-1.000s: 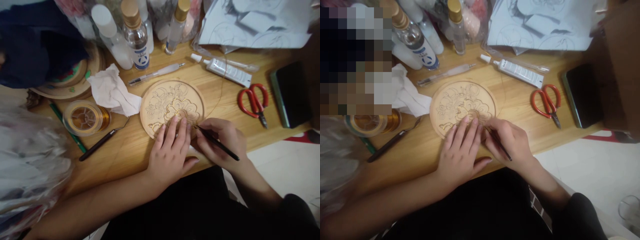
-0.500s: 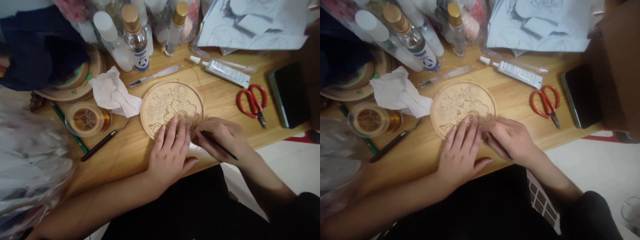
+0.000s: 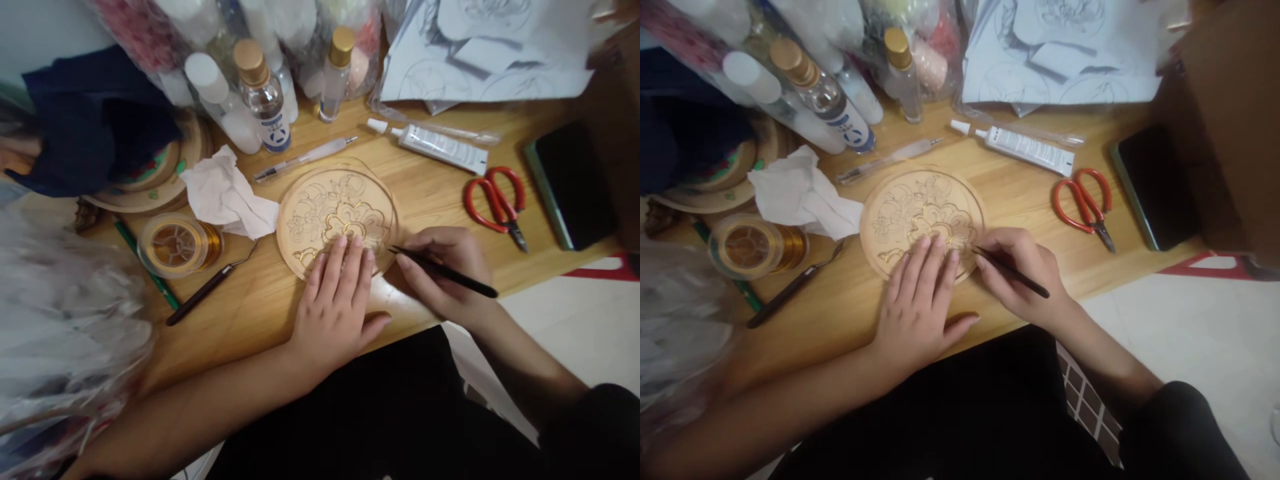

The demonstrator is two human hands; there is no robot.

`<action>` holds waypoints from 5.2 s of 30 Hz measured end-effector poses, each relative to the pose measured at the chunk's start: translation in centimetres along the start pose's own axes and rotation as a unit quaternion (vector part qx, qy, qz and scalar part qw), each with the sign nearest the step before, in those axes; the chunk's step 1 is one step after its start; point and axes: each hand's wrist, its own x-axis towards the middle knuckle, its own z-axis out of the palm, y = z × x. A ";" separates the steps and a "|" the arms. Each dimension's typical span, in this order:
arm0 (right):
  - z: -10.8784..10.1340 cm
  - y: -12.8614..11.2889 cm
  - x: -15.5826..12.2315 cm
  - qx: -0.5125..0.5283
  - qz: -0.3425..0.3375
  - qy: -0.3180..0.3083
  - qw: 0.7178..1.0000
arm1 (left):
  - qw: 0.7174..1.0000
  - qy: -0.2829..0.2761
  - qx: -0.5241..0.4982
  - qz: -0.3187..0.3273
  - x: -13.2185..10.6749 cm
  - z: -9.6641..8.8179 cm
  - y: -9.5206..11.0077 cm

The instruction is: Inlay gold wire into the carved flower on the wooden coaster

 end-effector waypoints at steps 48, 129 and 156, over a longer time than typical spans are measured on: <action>2.2 -2.9 -2.2 -0.041 -0.029 0.095 0.994 | 1.000 -0.019 -0.003 0.012 0.3 -0.2 0.1; -0.9 -0.6 1.2 0.042 -0.064 -0.042 0.996 | 1.000 -0.022 0.000 0.004 0.3 0.0 0.2; -0.8 -0.2 1.9 0.067 -0.063 -0.027 0.995 | 1.000 -0.015 -0.003 0.007 0.2 0.1 0.2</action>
